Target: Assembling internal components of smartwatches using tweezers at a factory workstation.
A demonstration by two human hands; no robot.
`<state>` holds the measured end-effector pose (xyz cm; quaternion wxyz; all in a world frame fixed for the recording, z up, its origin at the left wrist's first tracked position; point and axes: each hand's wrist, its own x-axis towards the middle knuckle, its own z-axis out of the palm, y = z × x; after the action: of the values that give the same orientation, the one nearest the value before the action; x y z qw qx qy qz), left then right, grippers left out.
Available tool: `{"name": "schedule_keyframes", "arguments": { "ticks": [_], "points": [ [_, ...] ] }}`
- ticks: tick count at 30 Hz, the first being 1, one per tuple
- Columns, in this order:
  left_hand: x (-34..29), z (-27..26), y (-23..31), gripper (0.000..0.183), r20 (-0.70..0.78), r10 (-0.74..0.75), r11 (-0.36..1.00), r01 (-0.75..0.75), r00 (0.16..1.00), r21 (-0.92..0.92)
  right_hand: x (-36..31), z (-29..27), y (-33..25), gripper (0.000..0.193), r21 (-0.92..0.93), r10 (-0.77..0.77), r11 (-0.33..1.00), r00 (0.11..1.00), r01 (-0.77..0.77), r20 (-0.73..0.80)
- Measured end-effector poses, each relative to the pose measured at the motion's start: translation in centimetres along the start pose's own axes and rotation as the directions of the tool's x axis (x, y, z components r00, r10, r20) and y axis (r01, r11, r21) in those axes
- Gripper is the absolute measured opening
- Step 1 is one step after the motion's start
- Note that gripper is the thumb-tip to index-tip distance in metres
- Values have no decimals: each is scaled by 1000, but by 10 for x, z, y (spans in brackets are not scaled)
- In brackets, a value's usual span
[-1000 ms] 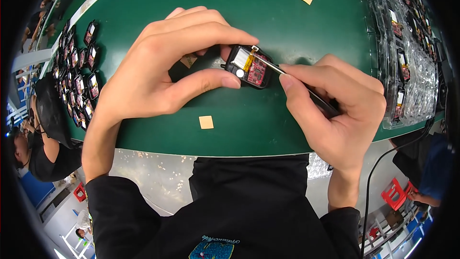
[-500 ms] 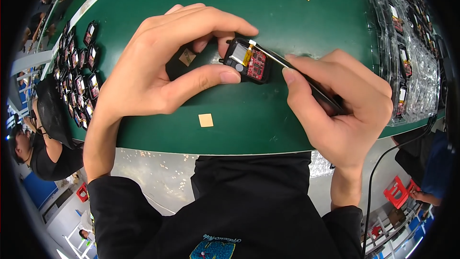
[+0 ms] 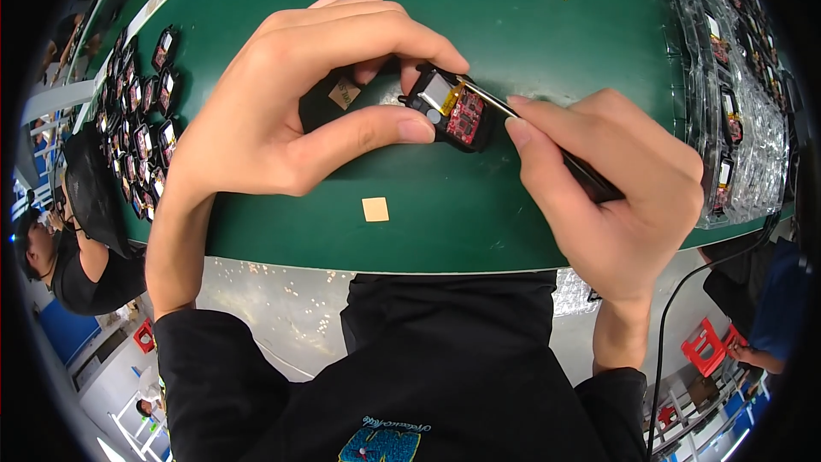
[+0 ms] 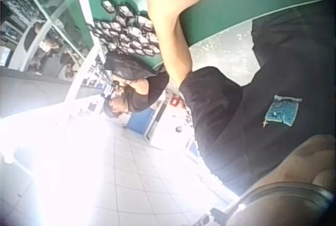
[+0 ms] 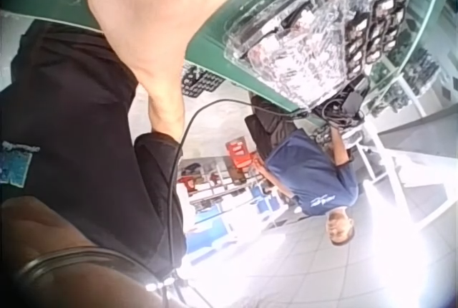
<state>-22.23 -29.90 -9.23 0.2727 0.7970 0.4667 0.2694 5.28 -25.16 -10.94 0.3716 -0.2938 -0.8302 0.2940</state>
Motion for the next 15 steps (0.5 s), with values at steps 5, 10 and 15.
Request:
{"name": "schedule_keyframes", "arguments": {
  "ticks": [5,10,15],
  "points": [
    [1,-7,-3,54,51,3,999,-1,999,-41,1,-5,-1,18,99,106,989,991,-114,81],
    [3,-8,-6,55,93,13,1000,-10,996,-29,0,-6,-1,17,143,151,976,983,-165,103],
    [4,-6,-5,52,95,35,999,-31,995,-41,1,-4,0,16,148,146,975,982,-163,119]
  ]
}}
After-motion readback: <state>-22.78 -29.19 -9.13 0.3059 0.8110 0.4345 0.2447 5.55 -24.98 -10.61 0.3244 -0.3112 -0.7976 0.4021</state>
